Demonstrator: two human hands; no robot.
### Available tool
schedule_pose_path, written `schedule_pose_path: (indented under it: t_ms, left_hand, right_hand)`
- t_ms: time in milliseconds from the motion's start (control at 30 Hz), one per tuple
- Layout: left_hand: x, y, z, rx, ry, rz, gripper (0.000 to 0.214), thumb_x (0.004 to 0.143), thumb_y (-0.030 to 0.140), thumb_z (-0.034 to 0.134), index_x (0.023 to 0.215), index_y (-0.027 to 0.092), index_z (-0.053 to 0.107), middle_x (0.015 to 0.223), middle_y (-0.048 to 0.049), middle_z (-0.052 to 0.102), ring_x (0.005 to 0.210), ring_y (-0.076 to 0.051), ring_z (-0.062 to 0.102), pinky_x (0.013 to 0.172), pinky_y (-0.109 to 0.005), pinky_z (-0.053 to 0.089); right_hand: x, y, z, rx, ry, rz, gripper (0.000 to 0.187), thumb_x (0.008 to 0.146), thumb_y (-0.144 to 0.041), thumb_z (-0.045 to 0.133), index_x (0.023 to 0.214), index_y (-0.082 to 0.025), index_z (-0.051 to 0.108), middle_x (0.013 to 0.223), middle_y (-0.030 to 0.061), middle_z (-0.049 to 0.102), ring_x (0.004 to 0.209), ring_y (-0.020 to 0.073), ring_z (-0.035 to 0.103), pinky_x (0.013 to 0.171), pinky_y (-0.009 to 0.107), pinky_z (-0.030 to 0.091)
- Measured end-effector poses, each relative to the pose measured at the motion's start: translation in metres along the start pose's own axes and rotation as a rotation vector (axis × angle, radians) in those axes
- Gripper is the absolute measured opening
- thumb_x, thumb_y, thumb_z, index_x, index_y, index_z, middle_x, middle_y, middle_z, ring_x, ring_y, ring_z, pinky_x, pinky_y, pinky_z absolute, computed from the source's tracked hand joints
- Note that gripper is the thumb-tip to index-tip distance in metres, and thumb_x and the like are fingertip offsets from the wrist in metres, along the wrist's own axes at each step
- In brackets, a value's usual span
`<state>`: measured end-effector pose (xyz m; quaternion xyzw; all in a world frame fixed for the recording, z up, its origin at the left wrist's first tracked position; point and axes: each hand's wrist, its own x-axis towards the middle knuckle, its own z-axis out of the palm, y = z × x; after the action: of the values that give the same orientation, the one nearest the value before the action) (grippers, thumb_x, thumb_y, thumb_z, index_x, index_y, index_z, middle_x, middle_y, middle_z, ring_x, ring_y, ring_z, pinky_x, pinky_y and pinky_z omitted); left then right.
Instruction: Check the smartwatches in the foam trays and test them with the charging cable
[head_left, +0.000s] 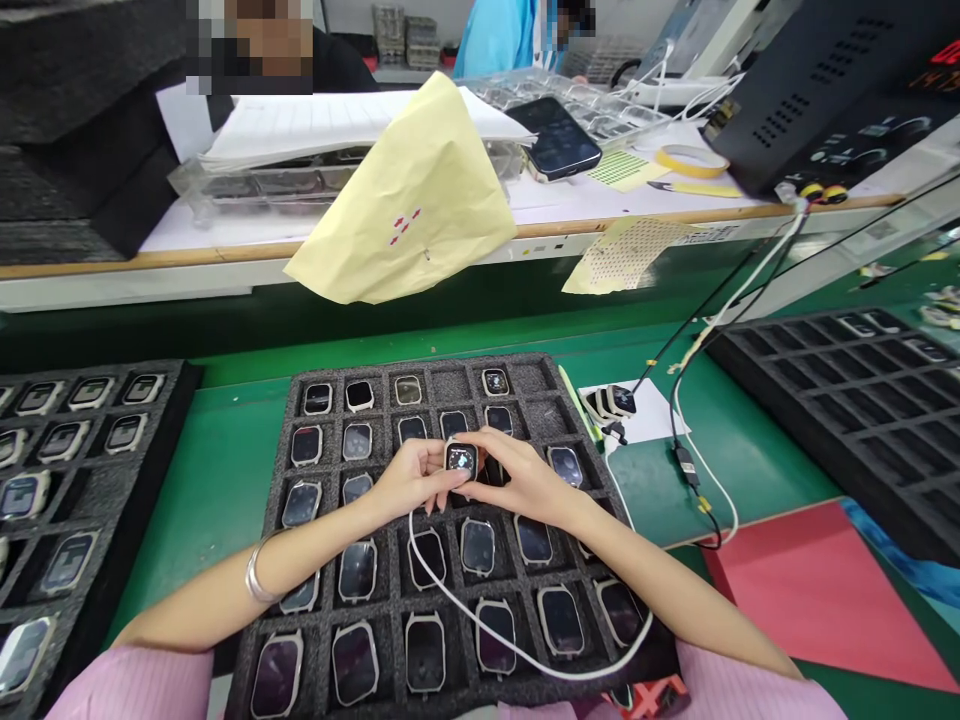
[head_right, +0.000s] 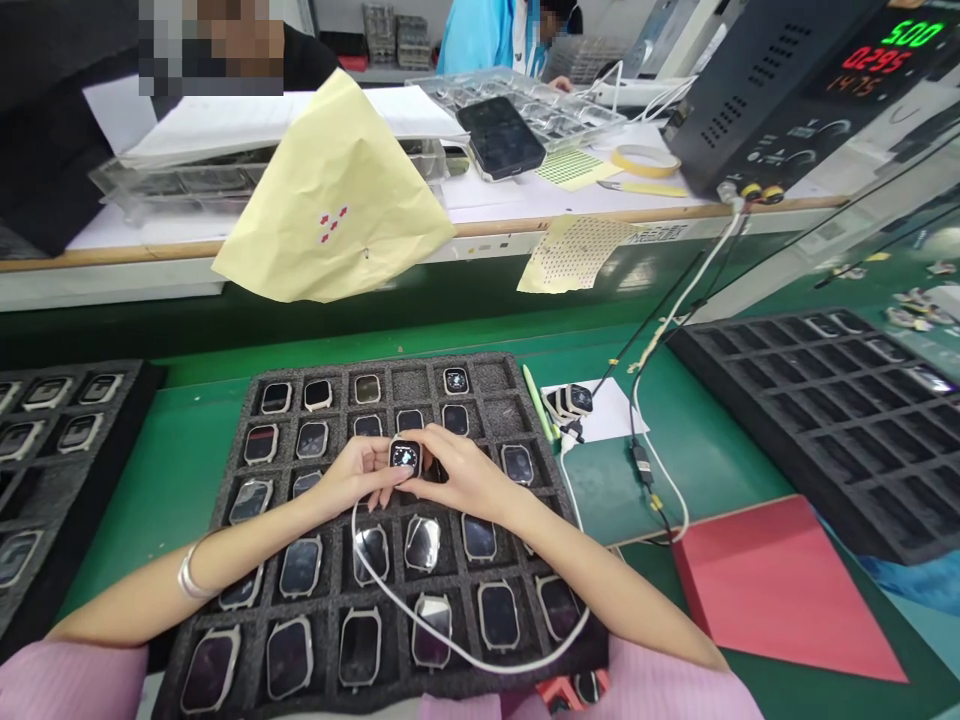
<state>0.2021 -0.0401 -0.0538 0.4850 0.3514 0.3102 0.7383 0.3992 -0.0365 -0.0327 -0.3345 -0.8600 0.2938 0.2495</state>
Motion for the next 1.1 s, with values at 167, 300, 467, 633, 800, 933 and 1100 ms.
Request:
schedule_pose_path:
  t_ms: [167,300,467,633,800,933,1100]
  left_hand:
    - [0.001,-0.004,0.0,0.046,-0.001,-0.028,0.04,0.071,0.043,0.074,0.089,0.009,0.062,0.061,0.0013,0.058,0.037,-0.005,0.043,0.032,-0.017,0.032]
    - [0.003,-0.005,0.0,0.029,0.007,0.007,0.039,0.07,0.042,0.076,0.087,0.01,0.063,0.069,-0.002,0.063,0.05,-0.008,0.052,0.047,-0.019,0.04]
    - [0.006,-0.009,-0.001,0.04,-0.036,0.003,0.04,0.071,0.044,0.075,0.089,0.01,0.063,0.084,-0.0068,0.066,0.078,-0.018,0.061,0.074,-0.028,0.046]
    - [0.0,-0.008,0.0,0.196,-0.084,0.066,0.045,0.084,0.05,0.059,0.111,0.014,0.058,0.093,-0.0053,0.062,0.084,-0.017,0.055,0.076,-0.028,0.044]
    - [-0.005,-0.008,0.0,0.249,-0.091,-0.019,0.045,0.091,0.056,0.043,0.104,0.015,0.056,0.082,-0.0013,0.055,0.062,-0.011,0.043,0.058,-0.023,0.038]
    - [-0.004,-0.007,0.004,0.24,-0.07,0.01,0.038,0.086,0.05,0.057,0.103,0.016,0.06,0.086,-0.0034,0.06,0.078,-0.015,0.054,0.071,-0.025,0.044]
    - [-0.012,-0.003,0.005,0.145,0.04,-0.053,0.041,0.075,0.049,0.07,0.102,0.018,0.063,0.087,-0.0042,0.066,0.068,-0.015,0.057,0.059,-0.023,0.046]
  right_hand:
    - [-0.002,0.0,0.001,-0.045,-0.018,-0.008,0.046,0.088,-0.034,0.065,0.127,-0.018,0.046,0.099,0.0081,0.06,0.086,0.0231,0.059,0.075,0.036,0.051]
    - [-0.003,0.001,0.0,-0.08,-0.034,0.005,0.045,0.088,-0.032,0.066,0.126,-0.019,0.046,0.101,0.0082,0.061,0.089,0.0242,0.06,0.077,0.038,0.051]
    - [-0.002,-0.002,0.0,-0.062,-0.047,0.014,0.042,0.086,-0.032,0.068,0.121,-0.017,0.049,0.099,0.0085,0.059,0.089,0.0237,0.059,0.075,0.037,0.052]
    - [0.0,-0.006,-0.018,-0.038,0.062,-0.013,0.036,0.083,-0.028,0.069,0.115,-0.018,0.056,0.106,0.0098,0.056,0.098,0.0244,0.056,0.083,0.038,0.05]
    - [-0.017,0.031,-0.068,-0.205,0.187,0.106,0.033,0.084,-0.031,0.069,0.113,-0.019,0.058,0.105,0.0089,0.06,0.101,0.0256,0.057,0.091,0.043,0.046]
    - [-0.035,0.053,-0.092,-0.436,-0.023,0.187,0.037,0.081,-0.032,0.073,0.111,-0.014,0.063,0.105,0.0127,0.062,0.099,0.0294,0.059,0.087,0.046,0.049]
    - [-0.023,0.026,-0.078,-0.551,-0.123,0.178,0.043,0.085,-0.025,0.069,0.124,-0.013,0.056,0.12,0.014,0.057,0.112,0.0264,0.053,0.094,0.041,0.044]
